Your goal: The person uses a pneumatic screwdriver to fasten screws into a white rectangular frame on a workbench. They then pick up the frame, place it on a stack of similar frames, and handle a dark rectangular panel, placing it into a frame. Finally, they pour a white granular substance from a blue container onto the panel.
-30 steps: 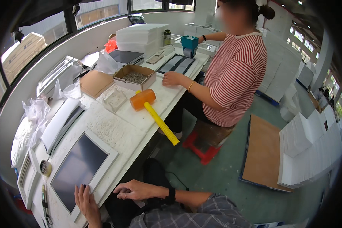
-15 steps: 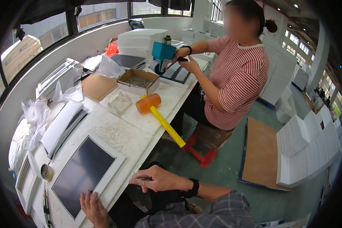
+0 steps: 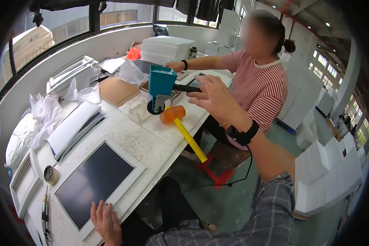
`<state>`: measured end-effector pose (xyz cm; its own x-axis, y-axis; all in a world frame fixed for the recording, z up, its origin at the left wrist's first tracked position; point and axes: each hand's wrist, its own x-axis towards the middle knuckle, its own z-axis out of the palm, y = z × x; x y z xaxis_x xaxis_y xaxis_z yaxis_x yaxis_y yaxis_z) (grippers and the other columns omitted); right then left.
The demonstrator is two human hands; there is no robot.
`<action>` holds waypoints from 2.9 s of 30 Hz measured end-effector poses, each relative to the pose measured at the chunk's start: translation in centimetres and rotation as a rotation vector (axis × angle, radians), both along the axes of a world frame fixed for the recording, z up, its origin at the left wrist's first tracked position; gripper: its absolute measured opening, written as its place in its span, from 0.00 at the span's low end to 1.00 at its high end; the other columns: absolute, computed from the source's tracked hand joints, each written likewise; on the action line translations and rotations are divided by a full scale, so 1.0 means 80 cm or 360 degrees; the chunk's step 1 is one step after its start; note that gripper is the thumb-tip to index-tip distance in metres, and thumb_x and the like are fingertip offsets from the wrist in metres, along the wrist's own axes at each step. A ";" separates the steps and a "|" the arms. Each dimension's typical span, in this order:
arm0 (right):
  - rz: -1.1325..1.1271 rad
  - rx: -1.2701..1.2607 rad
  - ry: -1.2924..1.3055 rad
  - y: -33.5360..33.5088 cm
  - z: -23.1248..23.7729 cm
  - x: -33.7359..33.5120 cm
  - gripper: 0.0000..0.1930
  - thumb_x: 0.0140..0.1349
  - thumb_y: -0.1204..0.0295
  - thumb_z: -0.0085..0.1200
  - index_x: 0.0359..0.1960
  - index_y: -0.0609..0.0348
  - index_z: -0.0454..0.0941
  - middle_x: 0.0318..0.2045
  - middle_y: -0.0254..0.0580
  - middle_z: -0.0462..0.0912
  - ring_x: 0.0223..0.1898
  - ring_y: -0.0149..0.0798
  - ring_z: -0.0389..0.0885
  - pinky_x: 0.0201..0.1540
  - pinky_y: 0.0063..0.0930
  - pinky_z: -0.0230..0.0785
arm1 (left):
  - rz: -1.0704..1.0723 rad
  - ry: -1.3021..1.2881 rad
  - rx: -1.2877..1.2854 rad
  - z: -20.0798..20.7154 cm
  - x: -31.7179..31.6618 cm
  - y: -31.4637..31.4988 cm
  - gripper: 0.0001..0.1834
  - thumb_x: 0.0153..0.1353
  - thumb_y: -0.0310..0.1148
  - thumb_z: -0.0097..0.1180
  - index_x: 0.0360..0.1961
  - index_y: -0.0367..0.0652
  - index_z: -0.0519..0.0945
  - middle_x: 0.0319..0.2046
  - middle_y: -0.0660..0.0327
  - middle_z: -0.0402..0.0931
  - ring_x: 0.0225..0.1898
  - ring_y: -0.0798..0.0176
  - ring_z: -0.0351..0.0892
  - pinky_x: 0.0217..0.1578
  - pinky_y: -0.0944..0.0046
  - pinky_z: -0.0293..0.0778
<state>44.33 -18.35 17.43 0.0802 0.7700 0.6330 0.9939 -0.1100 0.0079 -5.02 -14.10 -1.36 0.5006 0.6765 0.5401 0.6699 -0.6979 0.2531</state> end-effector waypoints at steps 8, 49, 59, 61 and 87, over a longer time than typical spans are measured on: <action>0.0070 -0.1113 0.0071 0.143 0.020 0.006 0.40 0.56 0.44 0.67 0.55 0.70 0.76 0.52 0.59 0.78 0.54 0.54 0.78 0.54 0.42 0.73 | 0.0098 -0.0185 -0.0178 -0.020 0.000 -0.001 0.15 0.60 0.23 0.59 0.50 0.41 0.82 0.60 0.46 0.75 0.69 0.33 0.65 0.67 0.39 0.61; 0.1116 -0.1319 0.0246 0.277 -0.038 -0.148 0.14 0.62 0.73 0.62 0.47 0.67 0.76 0.36 0.60 0.84 0.38 0.58 0.82 0.46 0.41 0.75 | 0.0654 -0.0338 -0.0336 0.002 -0.116 0.005 0.18 0.58 0.16 0.55 0.50 0.38 0.83 0.61 0.45 0.76 0.70 0.36 0.65 0.67 0.42 0.66; 0.1097 -0.1461 0.0191 0.301 -0.053 -0.159 0.14 0.61 0.74 0.61 0.45 0.69 0.75 0.38 0.60 0.83 0.39 0.60 0.80 0.47 0.40 0.74 | 0.0957 -0.0265 -0.0472 -0.020 -0.152 0.020 0.21 0.63 0.17 0.50 0.57 0.33 0.79 0.65 0.45 0.72 0.70 0.39 0.66 0.70 0.46 0.61; 0.1112 -0.1467 0.0189 0.309 -0.056 -0.165 0.14 0.61 0.74 0.61 0.45 0.69 0.76 0.39 0.60 0.83 0.40 0.60 0.80 0.47 0.41 0.75 | 0.0965 -0.0289 -0.0464 -0.018 -0.150 0.019 0.21 0.63 0.17 0.50 0.57 0.33 0.79 0.65 0.45 0.72 0.70 0.40 0.66 0.70 0.46 0.60; 0.1881 -0.1218 -0.0145 0.366 -0.114 -0.485 0.16 0.65 0.65 0.64 0.41 0.65 0.73 0.26 0.61 0.81 0.33 0.63 0.82 0.37 0.52 0.73 | 0.0881 -0.0195 -0.0280 -0.022 -0.159 0.020 0.21 0.61 0.21 0.59 0.57 0.35 0.80 0.61 0.43 0.76 0.63 0.39 0.74 0.63 0.46 0.69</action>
<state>5.54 10.91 8.28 -0.8635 0.5044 0.0013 0.4885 0.8370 -0.2466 -17.76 -12.47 -3.12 -0.0113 0.9037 0.4280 0.8810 -0.1934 0.4317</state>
